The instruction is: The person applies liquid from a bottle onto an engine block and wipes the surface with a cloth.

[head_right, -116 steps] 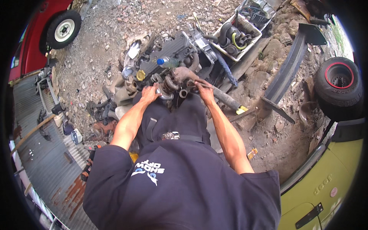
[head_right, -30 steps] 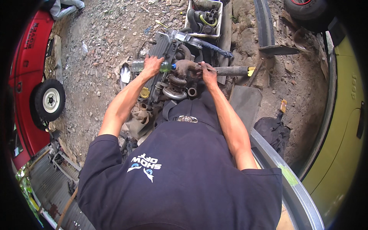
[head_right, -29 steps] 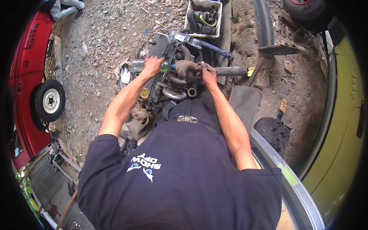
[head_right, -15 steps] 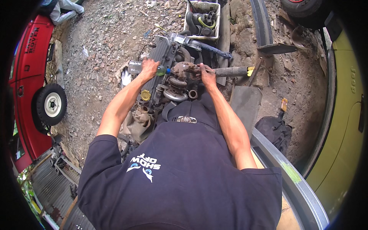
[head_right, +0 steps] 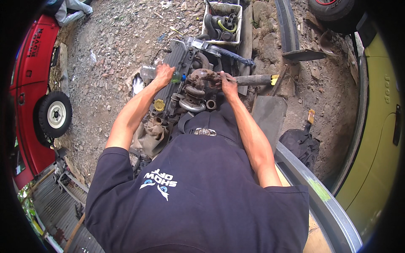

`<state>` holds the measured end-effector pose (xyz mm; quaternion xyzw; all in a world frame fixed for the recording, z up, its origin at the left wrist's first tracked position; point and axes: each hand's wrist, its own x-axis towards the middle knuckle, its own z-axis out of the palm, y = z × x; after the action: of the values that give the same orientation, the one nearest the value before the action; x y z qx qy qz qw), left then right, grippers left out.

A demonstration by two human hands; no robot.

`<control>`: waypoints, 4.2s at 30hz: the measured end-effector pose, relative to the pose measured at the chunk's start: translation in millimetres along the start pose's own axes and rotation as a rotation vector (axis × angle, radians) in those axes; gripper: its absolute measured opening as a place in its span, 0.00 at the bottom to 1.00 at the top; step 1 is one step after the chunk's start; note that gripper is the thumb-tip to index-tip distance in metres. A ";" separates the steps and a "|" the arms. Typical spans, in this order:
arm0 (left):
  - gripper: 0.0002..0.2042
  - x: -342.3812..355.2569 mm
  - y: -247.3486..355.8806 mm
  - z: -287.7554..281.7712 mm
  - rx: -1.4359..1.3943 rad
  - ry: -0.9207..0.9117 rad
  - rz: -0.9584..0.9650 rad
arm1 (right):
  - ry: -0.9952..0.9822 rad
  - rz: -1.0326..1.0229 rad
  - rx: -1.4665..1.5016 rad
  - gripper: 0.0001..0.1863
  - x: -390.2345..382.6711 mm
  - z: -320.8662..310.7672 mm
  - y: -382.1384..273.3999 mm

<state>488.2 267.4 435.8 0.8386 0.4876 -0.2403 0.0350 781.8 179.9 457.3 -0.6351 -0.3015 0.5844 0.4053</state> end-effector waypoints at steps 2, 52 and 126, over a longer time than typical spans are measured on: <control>0.11 -1.0 2.9 -2.9 0.007 -0.002 0.012 | 0.003 -0.003 -0.004 0.22 0.6 -0.7 1.7; 0.34 -62.8 51.6 85.8 -1.449 0.714 -0.849 | -0.479 -0.187 -0.665 0.13 129.9 53.8 50.0; 0.67 -25.8 171.4 38.6 -1.113 -0.125 -0.924 | -1.023 -0.104 -0.750 0.12 180.9 68.1 -0.1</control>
<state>606.6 146.0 382.9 0.3896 0.8393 0.0057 0.3791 739.1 345.9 368.2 -0.3591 -0.6715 0.6481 -0.0119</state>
